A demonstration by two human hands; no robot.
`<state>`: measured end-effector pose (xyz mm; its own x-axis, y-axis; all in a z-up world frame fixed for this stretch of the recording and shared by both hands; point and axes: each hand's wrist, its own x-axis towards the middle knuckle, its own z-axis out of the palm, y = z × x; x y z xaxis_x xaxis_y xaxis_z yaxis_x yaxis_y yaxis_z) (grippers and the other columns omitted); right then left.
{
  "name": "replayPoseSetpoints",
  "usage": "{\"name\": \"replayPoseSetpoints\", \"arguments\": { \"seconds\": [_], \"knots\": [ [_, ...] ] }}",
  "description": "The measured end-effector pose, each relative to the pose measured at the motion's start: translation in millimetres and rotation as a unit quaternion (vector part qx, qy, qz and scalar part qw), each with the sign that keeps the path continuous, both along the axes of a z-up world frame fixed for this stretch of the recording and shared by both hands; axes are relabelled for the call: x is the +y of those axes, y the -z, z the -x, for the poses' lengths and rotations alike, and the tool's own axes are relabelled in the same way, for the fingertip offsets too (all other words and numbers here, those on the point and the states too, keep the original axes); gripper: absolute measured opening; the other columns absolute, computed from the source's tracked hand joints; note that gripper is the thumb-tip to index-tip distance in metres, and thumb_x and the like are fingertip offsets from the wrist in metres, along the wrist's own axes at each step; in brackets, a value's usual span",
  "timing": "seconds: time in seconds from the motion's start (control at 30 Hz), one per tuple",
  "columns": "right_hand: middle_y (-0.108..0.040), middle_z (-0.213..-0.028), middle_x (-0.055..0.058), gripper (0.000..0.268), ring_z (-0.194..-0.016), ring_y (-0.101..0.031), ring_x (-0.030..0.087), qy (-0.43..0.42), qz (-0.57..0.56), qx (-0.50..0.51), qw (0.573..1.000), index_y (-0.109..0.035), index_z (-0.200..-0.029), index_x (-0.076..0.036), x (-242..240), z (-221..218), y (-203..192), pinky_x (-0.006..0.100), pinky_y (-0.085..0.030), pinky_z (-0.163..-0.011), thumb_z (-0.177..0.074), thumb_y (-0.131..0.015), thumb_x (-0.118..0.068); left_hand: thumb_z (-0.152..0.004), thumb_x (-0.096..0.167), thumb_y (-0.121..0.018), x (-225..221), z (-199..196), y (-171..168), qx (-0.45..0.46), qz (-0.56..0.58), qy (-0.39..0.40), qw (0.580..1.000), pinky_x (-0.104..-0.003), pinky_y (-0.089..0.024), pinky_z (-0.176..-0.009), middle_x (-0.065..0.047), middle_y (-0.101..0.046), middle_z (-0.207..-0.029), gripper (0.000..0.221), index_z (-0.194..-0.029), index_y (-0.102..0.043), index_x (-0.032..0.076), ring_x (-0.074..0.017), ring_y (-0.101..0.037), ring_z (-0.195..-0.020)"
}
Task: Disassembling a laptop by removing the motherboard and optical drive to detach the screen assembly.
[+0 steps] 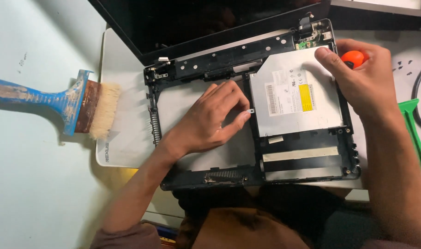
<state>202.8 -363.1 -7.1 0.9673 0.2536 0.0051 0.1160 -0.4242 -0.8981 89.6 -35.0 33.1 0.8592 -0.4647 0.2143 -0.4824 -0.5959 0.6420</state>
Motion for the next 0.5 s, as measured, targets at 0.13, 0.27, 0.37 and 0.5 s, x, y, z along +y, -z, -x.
{"name": "replayPoseSetpoints", "arguments": {
  "seconds": [0.13,0.27,0.37,0.5],
  "knots": [
    [-0.067,-0.100,0.009,0.032,-0.080,-0.053,0.013,0.009,0.001,0.011,1.000,-0.081,-0.143,0.010,-4,-1,6,0.026,-0.040,-0.065,-0.135,-0.076,-0.020,-0.108,0.011,-0.075,0,-2,-6,0.000,0.041,-0.022,0.999,-0.036,-0.047,-0.097,-0.003,-0.062,-0.109,0.006,-0.109,-0.071,0.007,-0.0192,-0.057,-0.092],
    [-0.062,-0.091,0.004,0.029,-0.073,-0.052,0.011,0.022,-0.002,0.036,0.999,-0.082,-0.138,0.004,-3,0,3,0.025,-0.042,-0.063,-0.131,-0.080,-0.023,-0.105,0.009,-0.079,-4,-3,12,-0.039,-0.002,-0.014,0.999,-0.036,-0.047,-0.096,-0.004,-0.061,-0.111,0.005,-0.108,-0.075,0.008,-0.0196,-0.056,-0.095],
    [-0.060,-0.100,0.003,0.038,-0.086,-0.044,0.011,-0.008,-0.049,0.004,0.999,-0.079,-0.132,0.008,-9,-4,13,0.029,-0.035,-0.079,-0.133,-0.065,-0.027,-0.108,0.009,-0.079,-5,-1,10,-0.068,-0.021,-0.010,0.997,-0.038,-0.046,-0.096,-0.004,-0.061,-0.112,0.006,-0.109,-0.073,0.007,-0.0209,-0.054,-0.095],
    [-0.078,-0.129,0.022,0.077,-0.110,-0.068,0.027,-0.016,-0.102,0.017,0.994,-0.077,-0.146,0.012,-5,-9,0,0.038,-0.048,-0.099,-0.124,-0.045,-0.056,-0.106,0.005,-0.077,-10,1,9,-0.094,-0.009,-0.003,0.996,-0.040,-0.048,-0.095,-0.008,-0.063,-0.115,0.009,-0.112,-0.071,0.002,-0.0248,-0.056,-0.094]
  ]
}}
